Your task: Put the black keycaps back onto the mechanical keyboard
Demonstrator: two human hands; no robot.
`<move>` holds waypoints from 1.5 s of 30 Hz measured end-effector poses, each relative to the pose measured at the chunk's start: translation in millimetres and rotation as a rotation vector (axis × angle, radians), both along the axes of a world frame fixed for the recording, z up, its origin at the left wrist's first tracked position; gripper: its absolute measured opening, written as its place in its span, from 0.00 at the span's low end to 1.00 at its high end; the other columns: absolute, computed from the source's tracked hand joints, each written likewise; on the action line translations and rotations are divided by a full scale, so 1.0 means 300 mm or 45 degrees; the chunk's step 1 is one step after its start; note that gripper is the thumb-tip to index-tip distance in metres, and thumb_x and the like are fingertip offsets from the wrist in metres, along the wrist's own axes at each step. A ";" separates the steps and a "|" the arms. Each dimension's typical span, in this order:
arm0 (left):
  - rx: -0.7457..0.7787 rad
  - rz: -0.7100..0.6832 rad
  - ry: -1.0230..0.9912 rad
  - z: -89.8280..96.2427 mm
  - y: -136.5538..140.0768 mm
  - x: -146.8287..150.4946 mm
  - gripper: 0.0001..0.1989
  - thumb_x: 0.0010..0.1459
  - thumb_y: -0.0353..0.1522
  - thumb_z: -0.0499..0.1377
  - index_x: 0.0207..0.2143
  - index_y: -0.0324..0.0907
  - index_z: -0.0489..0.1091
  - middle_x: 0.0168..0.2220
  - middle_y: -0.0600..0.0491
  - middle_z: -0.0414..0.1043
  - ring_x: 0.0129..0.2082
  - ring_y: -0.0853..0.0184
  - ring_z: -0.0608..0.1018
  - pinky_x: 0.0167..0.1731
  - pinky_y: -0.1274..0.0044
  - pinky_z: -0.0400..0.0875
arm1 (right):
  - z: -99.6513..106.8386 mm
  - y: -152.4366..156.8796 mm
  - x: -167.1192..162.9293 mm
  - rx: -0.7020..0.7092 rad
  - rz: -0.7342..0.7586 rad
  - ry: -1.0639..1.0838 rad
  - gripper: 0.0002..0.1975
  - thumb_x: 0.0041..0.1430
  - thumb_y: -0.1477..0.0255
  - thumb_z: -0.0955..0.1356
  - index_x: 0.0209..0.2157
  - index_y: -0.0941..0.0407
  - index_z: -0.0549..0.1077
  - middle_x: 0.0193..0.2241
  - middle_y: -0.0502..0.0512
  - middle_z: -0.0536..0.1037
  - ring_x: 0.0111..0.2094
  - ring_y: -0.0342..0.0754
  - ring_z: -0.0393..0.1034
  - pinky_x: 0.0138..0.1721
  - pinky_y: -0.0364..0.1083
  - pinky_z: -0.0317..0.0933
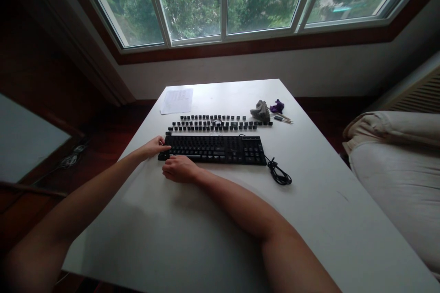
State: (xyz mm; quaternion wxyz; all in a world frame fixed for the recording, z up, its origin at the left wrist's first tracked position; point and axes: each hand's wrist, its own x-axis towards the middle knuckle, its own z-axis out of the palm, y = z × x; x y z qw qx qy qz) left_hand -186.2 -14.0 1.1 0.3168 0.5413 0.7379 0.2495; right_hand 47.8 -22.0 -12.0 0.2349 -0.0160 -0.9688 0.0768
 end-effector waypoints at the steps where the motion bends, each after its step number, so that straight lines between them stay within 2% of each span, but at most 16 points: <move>1: 0.005 -0.010 0.002 0.001 0.000 0.001 0.28 0.42 0.50 0.71 0.35 0.44 0.63 0.24 0.59 0.67 0.24 0.68 0.70 0.25 0.76 0.62 | 0.000 -0.002 -0.001 -0.003 -0.003 0.001 0.12 0.70 0.68 0.64 0.34 0.56 0.76 0.33 0.54 0.78 0.37 0.48 0.67 0.42 0.47 0.57; 6: 0.012 -0.045 -0.003 0.011 -0.002 -0.008 0.28 0.43 0.52 0.69 0.35 0.43 0.64 0.25 0.58 0.68 0.25 0.68 0.71 0.26 0.76 0.63 | 0.010 -0.009 0.006 -0.011 -0.006 -0.007 0.11 0.70 0.68 0.65 0.34 0.56 0.76 0.33 0.55 0.78 0.38 0.48 0.67 0.43 0.46 0.57; 9: 0.062 -0.013 0.035 0.011 0.010 -0.018 0.22 0.50 0.50 0.66 0.34 0.43 0.66 0.26 0.57 0.70 0.26 0.67 0.71 0.28 0.76 0.64 | 0.016 -0.011 0.016 -0.010 0.000 -0.006 0.11 0.70 0.68 0.65 0.34 0.56 0.76 0.33 0.54 0.78 0.37 0.48 0.67 0.43 0.46 0.58; 13: 0.320 0.013 0.393 0.014 0.048 -0.031 0.11 0.57 0.39 0.61 0.39 0.44 0.71 0.33 0.54 0.72 0.30 0.66 0.74 0.34 0.73 0.67 | 0.014 -0.007 0.024 -0.016 0.011 -0.001 0.12 0.70 0.68 0.64 0.33 0.55 0.75 0.34 0.54 0.78 0.37 0.47 0.67 0.41 0.45 0.58; 15: 0.452 -0.058 0.559 0.021 0.070 -0.035 0.11 0.58 0.34 0.59 0.43 0.46 0.74 0.37 0.53 0.72 0.32 0.66 0.75 0.38 0.72 0.68 | 0.011 -0.003 0.025 -0.012 0.007 -0.006 0.12 0.70 0.68 0.64 0.33 0.55 0.75 0.34 0.54 0.78 0.37 0.47 0.67 0.41 0.45 0.58; 17: 0.505 -0.121 0.631 0.029 0.090 -0.037 0.13 0.58 0.32 0.58 0.45 0.46 0.75 0.41 0.51 0.71 0.33 0.66 0.75 0.41 0.72 0.69 | 0.009 0.001 0.025 -0.009 0.007 -0.014 0.12 0.70 0.68 0.64 0.33 0.55 0.75 0.34 0.54 0.78 0.37 0.47 0.67 0.41 0.45 0.58; 23: 0.475 -0.237 0.710 0.045 0.124 -0.036 0.12 0.59 0.34 0.60 0.45 0.47 0.76 0.43 0.51 0.70 0.37 0.64 0.76 0.41 0.72 0.70 | 0.014 0.011 0.029 -0.001 0.024 -0.016 0.11 0.70 0.68 0.65 0.34 0.55 0.75 0.34 0.54 0.78 0.37 0.47 0.66 0.41 0.45 0.57; 30: 0.527 -0.184 0.773 0.046 0.124 -0.045 0.11 0.60 0.37 0.60 0.43 0.46 0.77 0.43 0.49 0.71 0.40 0.61 0.76 0.43 0.70 0.69 | 0.009 0.016 0.032 0.003 0.012 -0.012 0.11 0.70 0.68 0.65 0.33 0.55 0.75 0.35 0.54 0.78 0.37 0.47 0.66 0.41 0.46 0.57; 33: 0.540 -0.172 0.728 0.062 0.107 -0.058 0.13 0.61 0.41 0.60 0.43 0.44 0.77 0.43 0.48 0.72 0.37 0.62 0.76 0.41 0.71 0.70 | 0.004 0.018 0.035 0.004 0.010 -0.001 0.12 0.70 0.67 0.64 0.33 0.55 0.75 0.34 0.53 0.78 0.37 0.48 0.65 0.40 0.46 0.57; 35: 0.498 -0.237 0.630 0.079 0.088 -0.069 0.15 0.60 0.43 0.59 0.42 0.44 0.77 0.43 0.48 0.73 0.35 0.64 0.77 0.39 0.72 0.70 | 0.005 0.017 0.037 0.001 0.013 0.003 0.12 0.70 0.67 0.64 0.33 0.55 0.75 0.34 0.53 0.77 0.37 0.47 0.65 0.40 0.46 0.57; 40: 0.241 -0.464 0.313 0.118 0.035 -0.088 0.20 0.58 0.47 0.60 0.43 0.43 0.77 0.36 0.52 0.78 0.34 0.65 0.76 0.36 0.75 0.70 | 0.013 0.011 0.033 -0.011 0.008 -0.013 0.11 0.69 0.68 0.65 0.33 0.55 0.75 0.34 0.54 0.77 0.37 0.47 0.65 0.40 0.46 0.57; 45: 0.097 -0.560 0.129 0.112 0.013 -0.082 0.20 0.57 0.47 0.61 0.41 0.41 0.78 0.37 0.51 0.80 0.35 0.64 0.77 0.38 0.74 0.71 | 0.017 0.003 0.030 -0.008 0.001 -0.020 0.12 0.70 0.68 0.65 0.33 0.56 0.76 0.34 0.55 0.77 0.37 0.48 0.66 0.41 0.46 0.57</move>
